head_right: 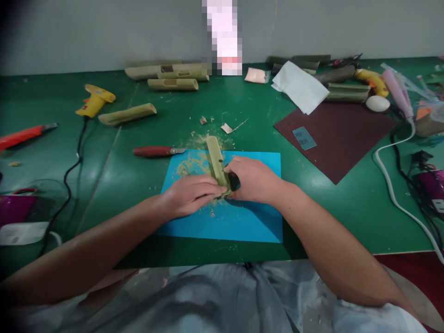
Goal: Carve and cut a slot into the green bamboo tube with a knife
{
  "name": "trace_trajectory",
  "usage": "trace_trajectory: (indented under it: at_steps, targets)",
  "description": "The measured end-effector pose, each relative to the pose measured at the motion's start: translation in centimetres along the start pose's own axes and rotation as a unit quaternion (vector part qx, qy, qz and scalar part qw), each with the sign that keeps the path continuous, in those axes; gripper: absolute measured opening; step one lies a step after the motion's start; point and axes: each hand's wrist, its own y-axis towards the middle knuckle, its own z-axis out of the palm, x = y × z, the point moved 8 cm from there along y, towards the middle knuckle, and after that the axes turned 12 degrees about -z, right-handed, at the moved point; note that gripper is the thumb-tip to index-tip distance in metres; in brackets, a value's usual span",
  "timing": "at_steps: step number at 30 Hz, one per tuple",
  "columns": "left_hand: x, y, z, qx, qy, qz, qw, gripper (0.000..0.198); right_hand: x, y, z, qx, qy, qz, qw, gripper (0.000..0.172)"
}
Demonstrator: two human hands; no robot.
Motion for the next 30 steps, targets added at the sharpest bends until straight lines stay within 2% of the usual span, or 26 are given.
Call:
trace_trajectory:
  at_steps: [3,4,7,8,11,12,16,20,21,24,28,30]
  targets:
    - [0.6,0.0,-0.6,-0.044,0.021,-0.041,0.998,0.024,-0.1,0.0,-0.1,-0.008,-0.006,0.001,1.000,0.041]
    - [0.6,0.0,-0.4,-0.033,0.022,-0.037,0.999,0.025,-0.1,0.0,-0.1,-0.009,-0.007,0.000,1.000,0.041]
    - [0.1,-0.1,0.5,0.053,-0.002,0.013,0.999,0.027,0.0,0.0,0.0,0.000,-0.004,-0.002,1.000,0.040]
    - [0.3,0.0,0.4,0.049,-0.004,0.014,0.999,0.026,0.0,0.0,0.0,0.001,-0.004,-0.003,1.000,0.039]
    - [1.4,0.3,-1.4,-0.046,0.018,-0.031,0.998,0.022,0.1,0.0,-0.1,-0.004,-0.008,-0.004,1.000,0.043]
    - [1.4,0.3,-1.5,-0.055,0.020,-0.033,0.998,0.021,0.1,0.0,-0.1,-0.006,-0.010,-0.004,1.000,0.044]
    - [0.1,-0.1,0.0,0.036,0.006,0.031,0.999,0.023,0.1,0.0,-0.1,-0.004,-0.007,-0.006,1.000,0.039]
    - [1.3,0.0,-0.9,-0.031,0.027,-0.054,0.998,0.022,0.1,0.0,-0.2,-0.014,-0.004,-0.006,1.000,0.039]
    - [1.3,0.0,-0.9,-0.031,0.026,-0.056,0.998,0.022,0.1,0.0,-0.3,-0.014,-0.005,-0.005,1.000,0.040]
    - [0.3,-0.3,0.0,0.016,0.006,-0.011,1.000,0.024,0.1,0.0,-0.1,-0.006,-0.006,-0.002,1.000,0.040]
    - [0.2,-0.5,-0.2,-0.019,0.012,-0.034,0.999,0.023,0.0,0.0,-0.2,-0.010,-0.008,0.001,1.000,0.041]
    - [-0.1,-0.5,0.5,0.016,0.012,-0.021,1.000,0.025,0.0,0.0,-0.1,-0.008,-0.006,0.002,1.000,0.040]
